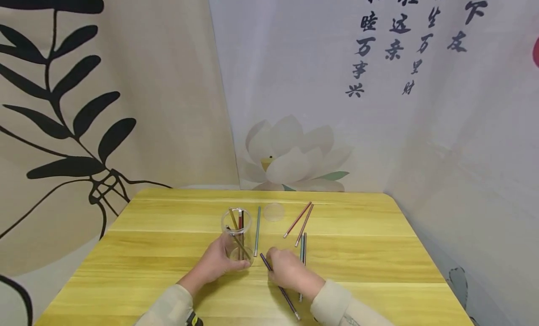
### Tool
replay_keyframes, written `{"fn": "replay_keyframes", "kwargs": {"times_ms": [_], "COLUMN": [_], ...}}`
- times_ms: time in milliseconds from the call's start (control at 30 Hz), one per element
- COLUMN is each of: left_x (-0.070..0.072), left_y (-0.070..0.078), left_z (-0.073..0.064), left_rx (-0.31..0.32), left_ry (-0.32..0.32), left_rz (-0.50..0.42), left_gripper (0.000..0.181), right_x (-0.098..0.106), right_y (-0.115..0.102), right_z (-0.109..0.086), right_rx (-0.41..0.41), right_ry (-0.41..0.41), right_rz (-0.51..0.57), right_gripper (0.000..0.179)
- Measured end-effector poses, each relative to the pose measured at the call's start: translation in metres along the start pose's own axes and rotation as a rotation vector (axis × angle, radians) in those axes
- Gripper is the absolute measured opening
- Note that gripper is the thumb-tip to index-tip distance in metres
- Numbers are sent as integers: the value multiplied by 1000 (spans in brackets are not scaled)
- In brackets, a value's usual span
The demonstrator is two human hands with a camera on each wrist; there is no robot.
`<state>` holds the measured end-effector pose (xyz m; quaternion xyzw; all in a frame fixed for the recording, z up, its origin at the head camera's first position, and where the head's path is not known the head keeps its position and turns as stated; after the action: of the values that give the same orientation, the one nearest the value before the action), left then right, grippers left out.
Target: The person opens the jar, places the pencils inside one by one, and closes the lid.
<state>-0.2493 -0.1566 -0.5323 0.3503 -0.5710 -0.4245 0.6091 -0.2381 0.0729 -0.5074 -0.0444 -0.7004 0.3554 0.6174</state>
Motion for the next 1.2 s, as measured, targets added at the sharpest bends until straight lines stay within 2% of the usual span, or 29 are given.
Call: {"fn": "replay_keyframes", "kwargs": {"times_ms": [200, 300, 367, 433, 500, 567, 733, 833, 967, 1200], "left_x": [0, 0, 1, 2, 3, 4, 5, 6, 6, 3], "left_y": [-3, -4, -5, -5, -5, -5, -5, -4, -4, -4], "left_z": [-2, -2, -2, -2, -2, -3, -3, -3, -3, 0], "left_rx": [15, 17, 15, 15, 16, 17, 14, 14, 10, -28], "left_ry": [1, 0, 0, 0, -1, -3, -8, -8, -3, -10], "left_rz": [8, -4, -12, -15, -9, -5, 0, -2, -12, 13], "left_gripper": [100, 103, 104, 103, 102, 100, 97, 98, 97, 94], "right_x": [3, 14, 24, 35, 45, 52, 64, 69, 66, 59], "right_y": [2, 0, -4, -9, -16, -23, -40, -51, -63, -71], "right_z": [0, 4, 7, 8, 9, 9, 8, 10, 15, 18], "right_rx": [11, 28, 46, 77, 127, 215, 469, 541, 571, 555], "right_ry": [-23, 27, 98, 193, 299, 407, 637, 744, 782, 777], "right_rz": [136, 217, 250, 260, 269, 268, 337, 437, 550, 615], "right_gripper": [32, 26, 35, 52, 69, 77, 70, 70, 70, 67]}}
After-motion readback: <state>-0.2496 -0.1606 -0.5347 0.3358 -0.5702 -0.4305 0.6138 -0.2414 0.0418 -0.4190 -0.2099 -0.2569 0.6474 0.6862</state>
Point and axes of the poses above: each hand's wrist, its own z-axis towards the middle knuckle, its own x-axis out of the back of the hand, y = z × x, the point moved 2 cm from there along z, towards the middle knuckle, and after that the axes turned 9 degrees about y, right-handed, at the moved point
